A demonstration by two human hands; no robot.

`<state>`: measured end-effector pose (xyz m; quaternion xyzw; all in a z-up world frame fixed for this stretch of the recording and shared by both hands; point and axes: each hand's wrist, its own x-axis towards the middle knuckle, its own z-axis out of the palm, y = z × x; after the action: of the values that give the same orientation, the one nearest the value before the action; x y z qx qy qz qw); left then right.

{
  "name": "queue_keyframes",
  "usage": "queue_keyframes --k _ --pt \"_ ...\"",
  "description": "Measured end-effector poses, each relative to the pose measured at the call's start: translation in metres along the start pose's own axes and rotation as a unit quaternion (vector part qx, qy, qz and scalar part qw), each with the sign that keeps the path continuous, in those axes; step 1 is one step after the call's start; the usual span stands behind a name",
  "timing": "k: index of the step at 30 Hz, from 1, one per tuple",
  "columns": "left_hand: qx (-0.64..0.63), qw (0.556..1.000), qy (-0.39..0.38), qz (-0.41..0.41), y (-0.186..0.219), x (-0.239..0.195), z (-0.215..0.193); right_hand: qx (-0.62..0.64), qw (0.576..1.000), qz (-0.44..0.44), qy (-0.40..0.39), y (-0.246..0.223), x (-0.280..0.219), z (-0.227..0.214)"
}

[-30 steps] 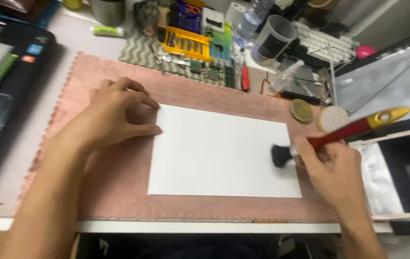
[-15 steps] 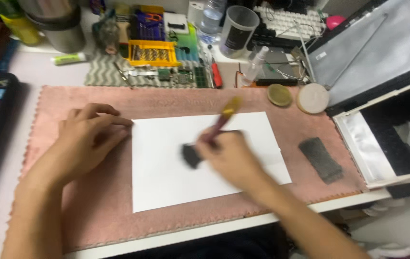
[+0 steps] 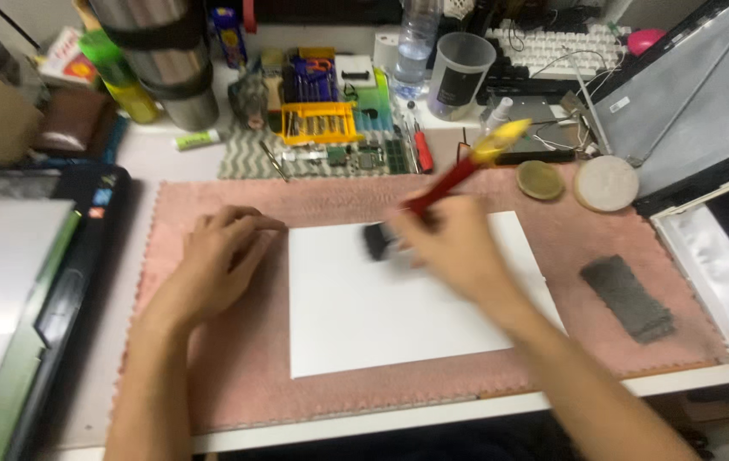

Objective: The person uses a brush to sweep a white sheet of paper on a pink mat, then uses a small round object to rub the paper surface. The person continues to rub the paper with both hands.

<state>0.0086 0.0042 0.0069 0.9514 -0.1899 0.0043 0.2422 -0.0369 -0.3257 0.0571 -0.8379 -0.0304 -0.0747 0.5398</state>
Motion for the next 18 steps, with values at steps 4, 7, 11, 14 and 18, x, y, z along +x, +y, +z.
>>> queue_keyframes --k 4,7,11,14,18 --pt "0.005 1.0 -0.017 -0.015 -0.01 0.0 0.003 0.045 0.998 0.005 -0.051 -0.02 0.006 0.077" --pt "0.012 1.0 -0.013 -0.008 -0.013 -0.002 0.005 -0.023 0.998 0.002 -0.058 -0.017 0.002 0.086" --pt "-0.034 0.991 0.05 0.123 -0.028 0.005 0.015 -0.088 0.991 0.093 -0.039 0.025 -0.008 0.025" --pt "-0.022 0.991 0.049 0.121 -0.03 0.007 0.017 -0.153 0.971 0.185 -0.017 0.018 -0.024 -0.051" --pt "0.005 0.999 -0.002 -0.043 -0.014 0.007 0.014 -0.305 0.944 0.114 0.056 0.062 -0.038 -0.14"
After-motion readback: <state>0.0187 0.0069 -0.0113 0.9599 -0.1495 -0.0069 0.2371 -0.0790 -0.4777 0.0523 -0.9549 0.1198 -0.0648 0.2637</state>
